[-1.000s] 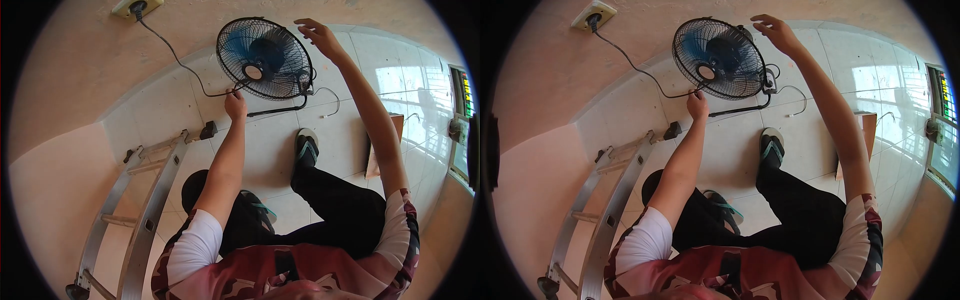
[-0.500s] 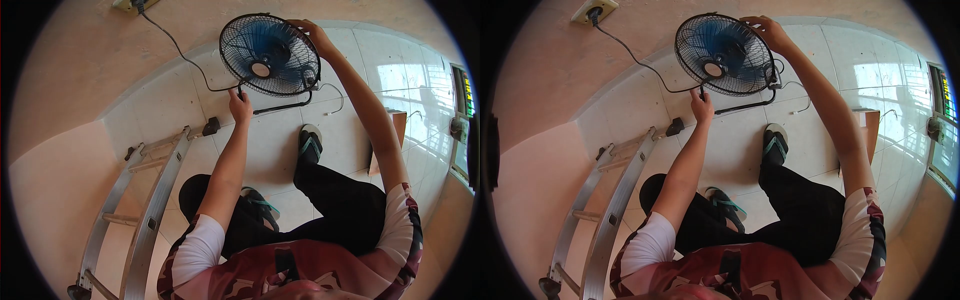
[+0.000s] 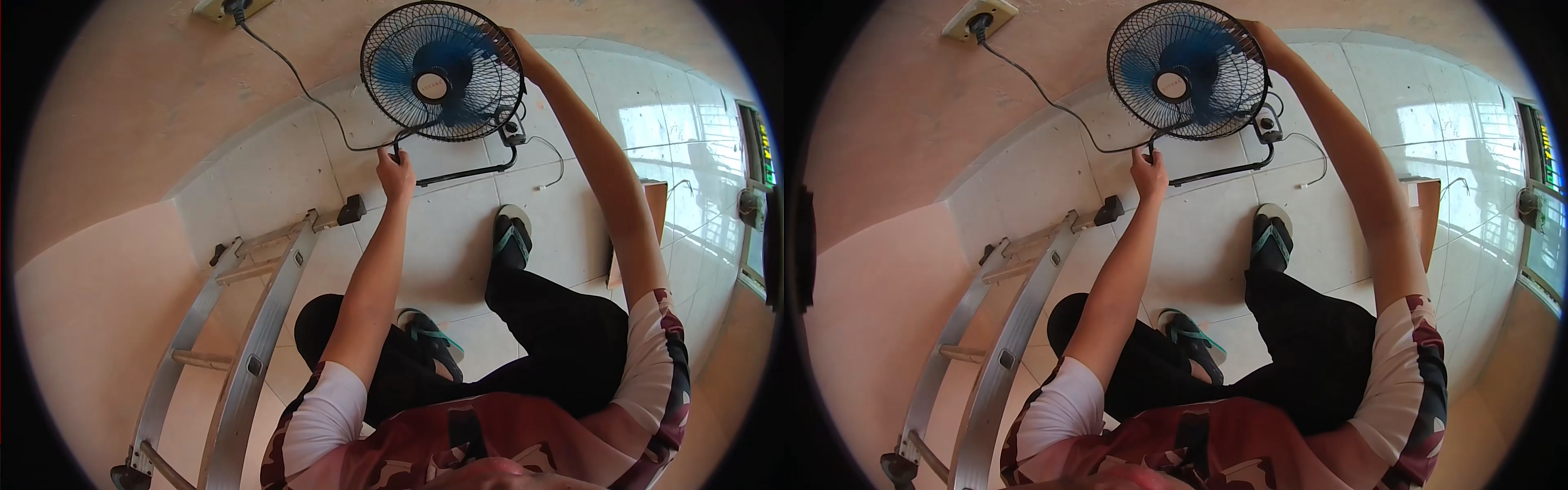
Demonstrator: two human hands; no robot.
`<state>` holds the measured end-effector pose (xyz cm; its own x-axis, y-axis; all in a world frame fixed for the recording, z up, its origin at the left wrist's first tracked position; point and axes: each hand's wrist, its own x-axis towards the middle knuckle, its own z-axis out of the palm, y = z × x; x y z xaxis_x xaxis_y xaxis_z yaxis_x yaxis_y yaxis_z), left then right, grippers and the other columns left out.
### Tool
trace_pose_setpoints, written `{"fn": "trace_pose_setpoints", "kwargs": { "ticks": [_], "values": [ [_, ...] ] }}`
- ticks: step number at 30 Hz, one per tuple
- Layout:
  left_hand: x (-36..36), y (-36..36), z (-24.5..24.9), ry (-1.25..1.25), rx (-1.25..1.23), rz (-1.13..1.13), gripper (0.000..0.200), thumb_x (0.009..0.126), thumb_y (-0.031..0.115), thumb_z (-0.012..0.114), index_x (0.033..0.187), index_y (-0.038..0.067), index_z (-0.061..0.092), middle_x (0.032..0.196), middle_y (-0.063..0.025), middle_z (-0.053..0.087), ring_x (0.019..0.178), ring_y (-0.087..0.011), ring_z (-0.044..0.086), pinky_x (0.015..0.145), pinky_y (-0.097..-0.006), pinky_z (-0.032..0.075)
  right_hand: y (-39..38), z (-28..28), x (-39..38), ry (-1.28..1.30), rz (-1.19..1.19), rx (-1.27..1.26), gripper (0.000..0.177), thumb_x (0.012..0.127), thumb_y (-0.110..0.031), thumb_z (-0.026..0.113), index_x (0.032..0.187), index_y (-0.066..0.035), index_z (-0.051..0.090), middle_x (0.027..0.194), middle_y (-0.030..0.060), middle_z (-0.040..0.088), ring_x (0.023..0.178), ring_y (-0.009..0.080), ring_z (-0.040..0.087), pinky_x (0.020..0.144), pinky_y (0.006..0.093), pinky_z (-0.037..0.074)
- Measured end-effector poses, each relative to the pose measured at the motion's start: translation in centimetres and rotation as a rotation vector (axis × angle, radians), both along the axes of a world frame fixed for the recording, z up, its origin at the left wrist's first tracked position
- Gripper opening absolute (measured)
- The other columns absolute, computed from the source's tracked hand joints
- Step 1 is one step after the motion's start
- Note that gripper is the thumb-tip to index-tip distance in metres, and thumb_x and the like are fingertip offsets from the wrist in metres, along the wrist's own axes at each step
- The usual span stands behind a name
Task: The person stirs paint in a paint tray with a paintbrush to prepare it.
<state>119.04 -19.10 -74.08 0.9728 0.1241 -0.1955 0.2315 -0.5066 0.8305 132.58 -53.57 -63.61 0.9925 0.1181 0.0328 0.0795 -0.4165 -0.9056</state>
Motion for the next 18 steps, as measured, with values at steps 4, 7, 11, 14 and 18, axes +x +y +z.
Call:
{"fn": "trace_pose_setpoints", "kwargs": {
  "ticks": [4,7,11,14,18],
  "values": [
    [0.1,0.0,0.7,0.060,0.046,-0.008,0.028,0.098,0.016,0.062,0.121,0.000,0.057,0.078,-0.0226,0.070,0.073,-0.0409,0.069,0.068,-0.0492,0.052,-1.9,-1.9,1.6,0.249,-0.045,0.037,0.042,0.104,-0.029,0.054,0.140,-0.007,0.060,0.108,0.0081,0.072,0.081,0.0117,0.065,0.064,0.0275,0.052],
    [-0.2,-0.1,0.7,0.063,0.075,-0.011,0.029,0.100,0.019,0.061,0.122,0.000,0.058,0.081,-0.0241,0.070,0.077,-0.0425,0.070,0.070,-0.0501,0.052,-2.0,-1.5,1.2,0.203,-0.017,0.013,0.050,0.104,-0.033,0.053,0.149,-0.012,0.054,0.113,0.0077,0.070,0.082,0.0131,0.065,0.068,0.0306,0.056],
    [-0.7,-0.1,-0.4,0.060,0.150,-0.028,0.028,0.103,0.021,0.058,0.123,0.002,0.058,0.087,-0.0270,0.071,0.083,-0.0470,0.069,0.072,-0.0531,0.051,-1.9,-2.0,3.3,0.190,-0.035,0.232,0.046,0.102,-0.029,0.058,0.143,-0.009,0.059,0.110,0.0051,0.071,0.087,0.0158,0.067,0.077,0.0321,0.056],
    [-1.4,-0.1,-0.4,0.058,0.191,-0.071,0.029,0.104,0.020,0.055,0.127,0.003,0.053,0.090,-0.0283,0.071,0.084,-0.0488,0.068,0.072,-0.0549,0.051,-0.3,0.2,6.3,0.007,0.437,-0.193,0.032,0.102,-0.023,0.061,0.129,-0.008,0.069,0.106,0.0057,0.073,0.088,0.0157,0.068,0.080,0.0294,0.055],
    [-2.5,0.0,-0.9,0.045,0.256,-0.089,0.031,0.103,0.013,0.052,0.131,0.002,0.047,0.092,-0.0289,0.071,0.086,-0.0483,0.069,0.073,-0.0555,0.053,3.5,3.6,5.9,0.139,0.439,-0.591,0.014,0.098,-0.013,0.066,0.109,-0.008,0.073,0.099,0.0068,0.071,0.077,0.0143,0.064,0.073,0.0280,0.052]
  ]
}}
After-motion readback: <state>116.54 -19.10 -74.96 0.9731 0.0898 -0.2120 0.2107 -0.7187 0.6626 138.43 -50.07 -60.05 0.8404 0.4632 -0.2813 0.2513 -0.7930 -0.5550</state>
